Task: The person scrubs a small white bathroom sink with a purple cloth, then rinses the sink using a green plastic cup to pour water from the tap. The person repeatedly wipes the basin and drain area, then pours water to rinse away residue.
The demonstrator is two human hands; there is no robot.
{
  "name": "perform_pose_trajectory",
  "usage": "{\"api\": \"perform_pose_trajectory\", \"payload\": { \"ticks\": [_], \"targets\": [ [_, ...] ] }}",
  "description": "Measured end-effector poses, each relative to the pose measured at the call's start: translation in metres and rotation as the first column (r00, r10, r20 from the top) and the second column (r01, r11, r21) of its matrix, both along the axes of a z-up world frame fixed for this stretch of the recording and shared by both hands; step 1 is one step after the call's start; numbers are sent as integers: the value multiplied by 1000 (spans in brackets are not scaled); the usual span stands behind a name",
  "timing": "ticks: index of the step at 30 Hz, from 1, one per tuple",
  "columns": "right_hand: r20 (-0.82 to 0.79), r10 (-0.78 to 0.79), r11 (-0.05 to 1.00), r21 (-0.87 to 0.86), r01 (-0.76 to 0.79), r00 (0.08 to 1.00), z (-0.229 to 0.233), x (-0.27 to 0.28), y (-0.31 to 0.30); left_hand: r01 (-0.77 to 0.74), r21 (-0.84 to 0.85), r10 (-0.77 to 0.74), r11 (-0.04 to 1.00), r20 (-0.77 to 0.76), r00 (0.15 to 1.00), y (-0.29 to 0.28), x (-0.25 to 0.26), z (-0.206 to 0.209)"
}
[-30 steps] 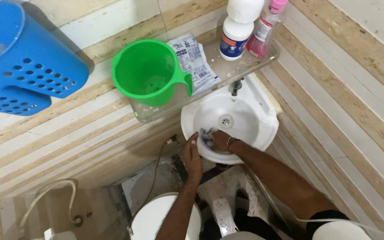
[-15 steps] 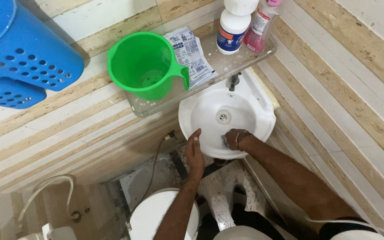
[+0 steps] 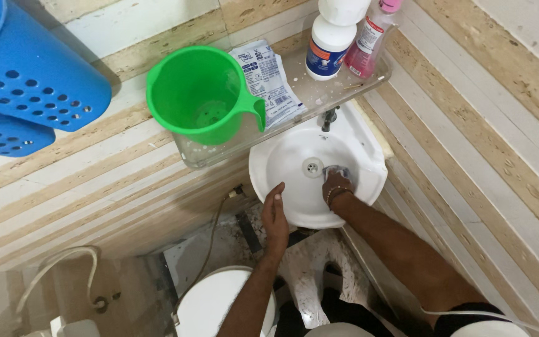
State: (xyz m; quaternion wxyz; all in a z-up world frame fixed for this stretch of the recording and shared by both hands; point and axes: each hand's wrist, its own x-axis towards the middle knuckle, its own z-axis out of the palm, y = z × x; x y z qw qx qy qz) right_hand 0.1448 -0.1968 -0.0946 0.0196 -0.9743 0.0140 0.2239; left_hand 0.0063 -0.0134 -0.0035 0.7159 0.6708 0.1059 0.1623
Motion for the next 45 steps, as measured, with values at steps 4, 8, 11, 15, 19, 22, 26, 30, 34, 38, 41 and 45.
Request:
{"api": "perform_pose_trajectory", "payload": {
  "ticks": [4,8,11,15,19,22,26,30,34,38,41,45],
  "targets": [
    [106,17,998,64,-24,994,-22,15,-10,-2,-35,3,999,24,1000,-1,4,2],
    [154,88,994,57,-98,984,-25,25,-10,-17,-25,18,1000,32,999,1,8,1],
    [152,56,993,90,-70,987,-24,26,-3,-29,-25,30,999,17,999,4,8,2],
    [198,110,989,72,-126,974,-31,26,-5,-42,-44,44,998,42,998,2,6,-1],
    [111,-77,980,190,55,991,-34,19,1,-44,11,44,999,39,998,2,4,-2],
    [87,94,992,70,-100,992,-21,7,0,-51,35,51,998,7,999,1,3,-2],
    [-189,488,819,-239,-521,852,45,-10,6,-43,1,43,999,-6,999,-2,-1,6],
    [-334,645,697,-111,-708,687,88,-9,8,-30,-3,30,1000,-25,999,-6,-4,13],
    [-311,522,847,76,-527,794,93,-11,4,-39,-7,40,999,26,999,-8,-5,6],
    [-198,481,847,355,-395,854,83,-20,1,-56,-30,57,998,33,998,-7,-7,-4],
    [-147,510,820,380,-428,848,67,-21,3,-53,-35,54,998,42,998,-6,-7,-5],
    [-187,573,809,281,-516,798,61,-19,-1,-29,0,29,1000,23,999,-4,-12,0]
  ]
}}
